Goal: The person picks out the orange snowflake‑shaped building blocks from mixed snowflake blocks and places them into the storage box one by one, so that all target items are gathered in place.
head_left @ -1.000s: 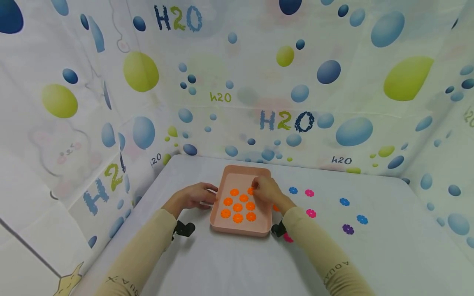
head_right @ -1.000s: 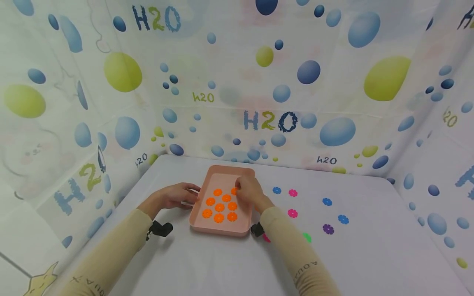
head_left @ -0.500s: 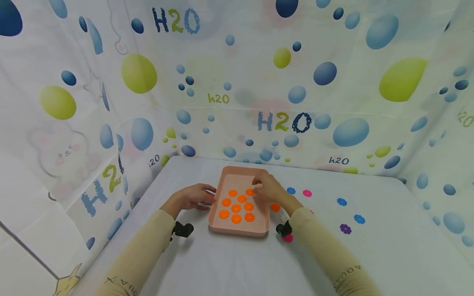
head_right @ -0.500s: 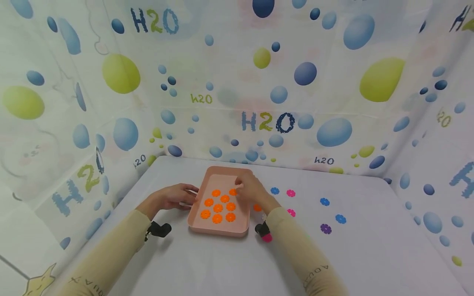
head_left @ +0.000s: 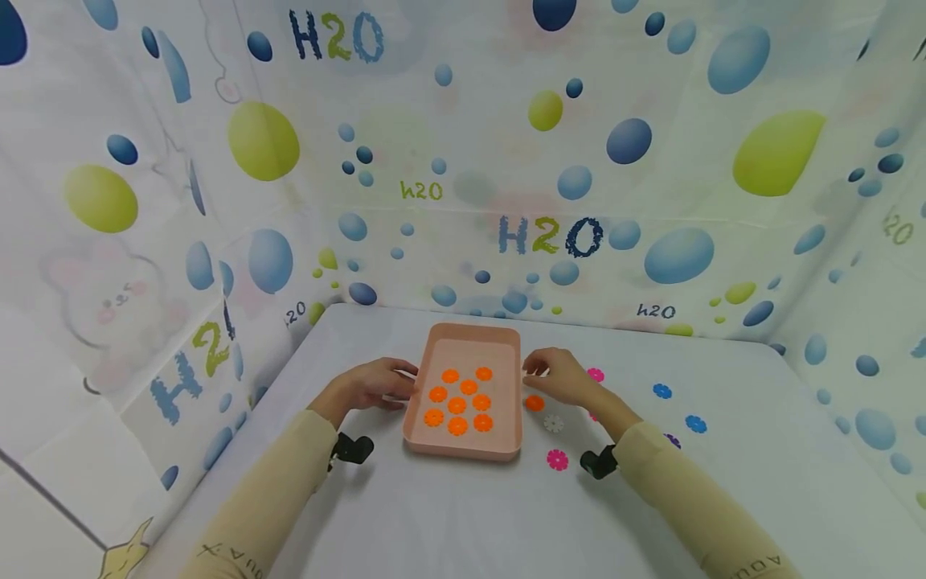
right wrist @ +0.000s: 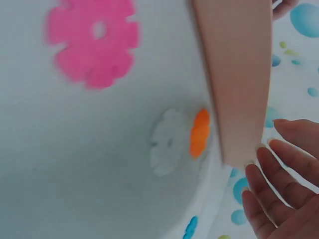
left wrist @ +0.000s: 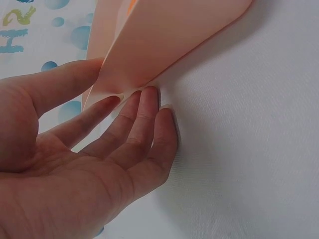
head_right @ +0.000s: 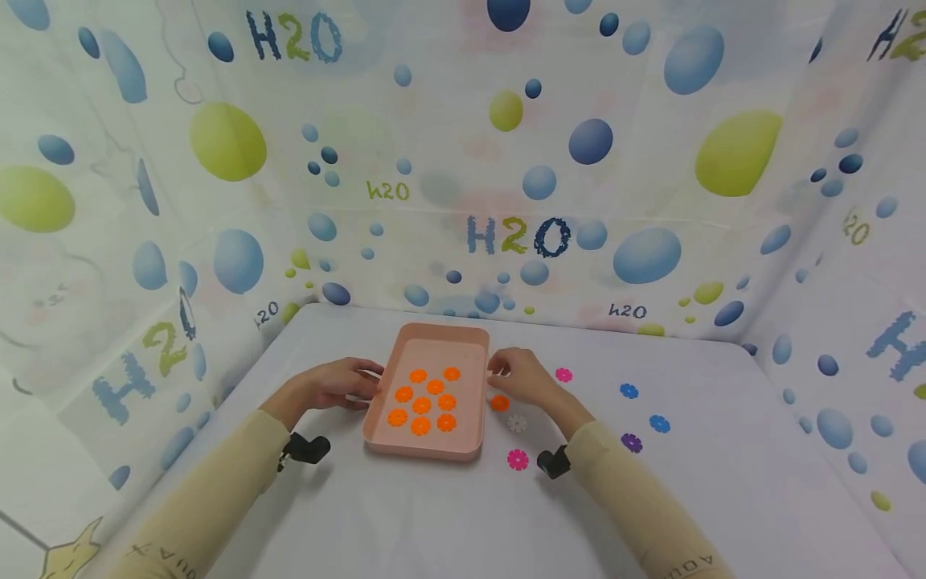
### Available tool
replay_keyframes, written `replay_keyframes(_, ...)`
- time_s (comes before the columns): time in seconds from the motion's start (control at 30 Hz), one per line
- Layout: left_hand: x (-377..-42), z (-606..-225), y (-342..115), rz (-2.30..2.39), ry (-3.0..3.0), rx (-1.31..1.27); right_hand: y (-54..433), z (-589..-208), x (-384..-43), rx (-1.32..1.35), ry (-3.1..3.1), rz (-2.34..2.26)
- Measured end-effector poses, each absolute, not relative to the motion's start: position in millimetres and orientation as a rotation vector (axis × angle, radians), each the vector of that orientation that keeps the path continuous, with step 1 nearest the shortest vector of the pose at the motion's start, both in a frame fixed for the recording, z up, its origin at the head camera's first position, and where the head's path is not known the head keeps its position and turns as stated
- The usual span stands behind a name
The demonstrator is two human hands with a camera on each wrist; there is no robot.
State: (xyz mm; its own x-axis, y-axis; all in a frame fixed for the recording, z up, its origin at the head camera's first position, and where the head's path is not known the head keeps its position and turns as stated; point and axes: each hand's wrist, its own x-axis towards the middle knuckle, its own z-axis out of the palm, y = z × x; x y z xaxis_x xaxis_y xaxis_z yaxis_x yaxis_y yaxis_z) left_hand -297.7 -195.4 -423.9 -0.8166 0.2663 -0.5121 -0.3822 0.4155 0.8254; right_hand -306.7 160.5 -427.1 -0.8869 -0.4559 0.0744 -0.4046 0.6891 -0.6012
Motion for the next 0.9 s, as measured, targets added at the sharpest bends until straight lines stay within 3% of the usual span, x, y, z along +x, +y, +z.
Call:
replay_keyframes(0.4, -298.5, -425.2, -196.5, 1.442, 2.085, -0.097, 182.9, -444.1, -291.0, -0.386, 2.685, -0.999)
replay_keyframes(0.9, -299.9, -425.2, -195.8, 1.442, 2.081, -0.109, 175.2, -450.5, -290.4, -0.369, 2.675, -0.959)
